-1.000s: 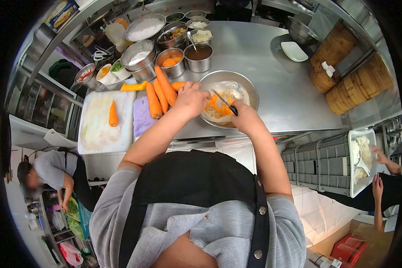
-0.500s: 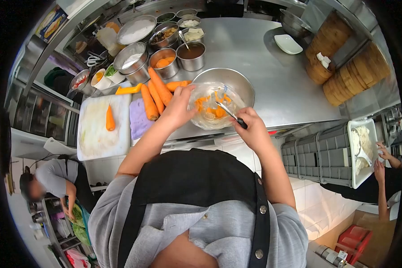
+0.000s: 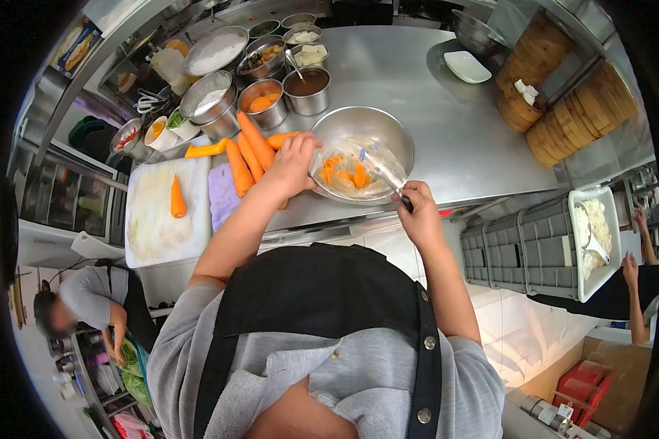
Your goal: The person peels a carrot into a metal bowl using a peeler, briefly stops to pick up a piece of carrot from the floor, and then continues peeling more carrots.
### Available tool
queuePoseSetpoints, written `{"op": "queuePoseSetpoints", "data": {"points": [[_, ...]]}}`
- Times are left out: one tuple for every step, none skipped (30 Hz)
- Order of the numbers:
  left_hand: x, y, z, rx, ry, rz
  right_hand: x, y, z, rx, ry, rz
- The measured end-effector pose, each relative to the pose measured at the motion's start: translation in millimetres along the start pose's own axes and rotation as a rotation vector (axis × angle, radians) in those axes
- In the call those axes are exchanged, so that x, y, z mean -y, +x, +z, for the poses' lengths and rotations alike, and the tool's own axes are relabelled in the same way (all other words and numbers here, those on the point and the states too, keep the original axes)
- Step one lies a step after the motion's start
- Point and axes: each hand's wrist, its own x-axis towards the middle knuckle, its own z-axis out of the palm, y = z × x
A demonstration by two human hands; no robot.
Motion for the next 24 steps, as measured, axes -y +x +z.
{"op": "queuePoseSetpoints", "data": {"points": [[1, 4, -4, 0.067, -0.074, -0.016, -3, 2, 0, -0.015, 0.067, 0.024], [3, 9, -7, 0.133, -0.147, -0.033, -5, 3, 0, -0.03, 0.106, 0.069], [6, 13, -9, 0.199, -0.221, -0.049, -5, 4, -1, -0.046, 0.145, 0.113], [10, 15, -10, 0.231, -0.23, -0.019, -5, 6, -2, -0.062, 0.183, 0.159], [16, 17, -10, 0.263, -0.239, 0.011, -3, 8, -3, -0.084, 0.157, 0.2], [21, 18, -10, 0.295, -0.247, 0.042, 3, 12, -3, -0.106, 0.131, 0.24], [25, 19, -10, 0.274, -0.198, 0.091, 10, 15, -4, -0.129, 0.104, 0.28], [29, 19, -9, 0.252, -0.149, 0.138, 14, 19, -3, -0.135, 0.047, 0.228], [31, 20, -9, 0.23, -0.1, 0.185, 19, 22, -2, -0.142, -0.01, 0.175], [33, 21, -10, 0.231, -0.132, 0.172, 24, 25, -2, -0.148, -0.067, 0.123], [34, 23, -10, 0.233, -0.165, 0.157, 30, 28, -1, -0.134, -0.113, 0.09], [30, 23, -15, 0.234, -0.197, 0.142, 38, 32, -1, -0.12, -0.158, 0.056], [25, 24, -19, 0.194, -0.167, 0.064, 46, 34, 0, -0.108, -0.202, 0.022], [16, 26, -23, 0.153, -0.135, -0.012, 54, 36, 0, -0.074, -0.21, 0.023], [5, 28, -29, 0.112, -0.104, -0.087, 59, 39, 1, -0.05, -0.232, 0.022], [-3, 27, -34, 0.072, -0.129, -0.1, 63, 41, 2, -0.025, -0.254, 0.022], [-11, 27, -38, 0.032, -0.155, -0.114, 68, 44, 4, 0.0, -0.277, 0.021], [-17, 27, -39, -0.008, -0.181, -0.128, 72, 47, 5, 0.005, -0.324, 0.013], [-21, 30, -34, -0.034, -0.2, -0.109, 69, 48, 7, -0.01, -0.345, 0.011], [-21, 34, -24, -0.062, -0.219, -0.091, 63, 50, 12, -0.026, -0.366, 0.008], [-20, 37, -16, -0.09, -0.238, -0.074, 59, 52, 16, -0.041, -0.387, 0.005], [-18, 40, -8, -0.059, -0.247, -0.05, 59, 55, 16, -0.031, -0.379, 0.037], [-15, 43, 0, -0.029, -0.257, -0.024, 58, 57, 16, -0.023, -0.372, 0.071], [-14, 45, 5, 0.003, -0.266, 0.002, 56, 59, 15, -0.015, -0.365, 0.106]]}}
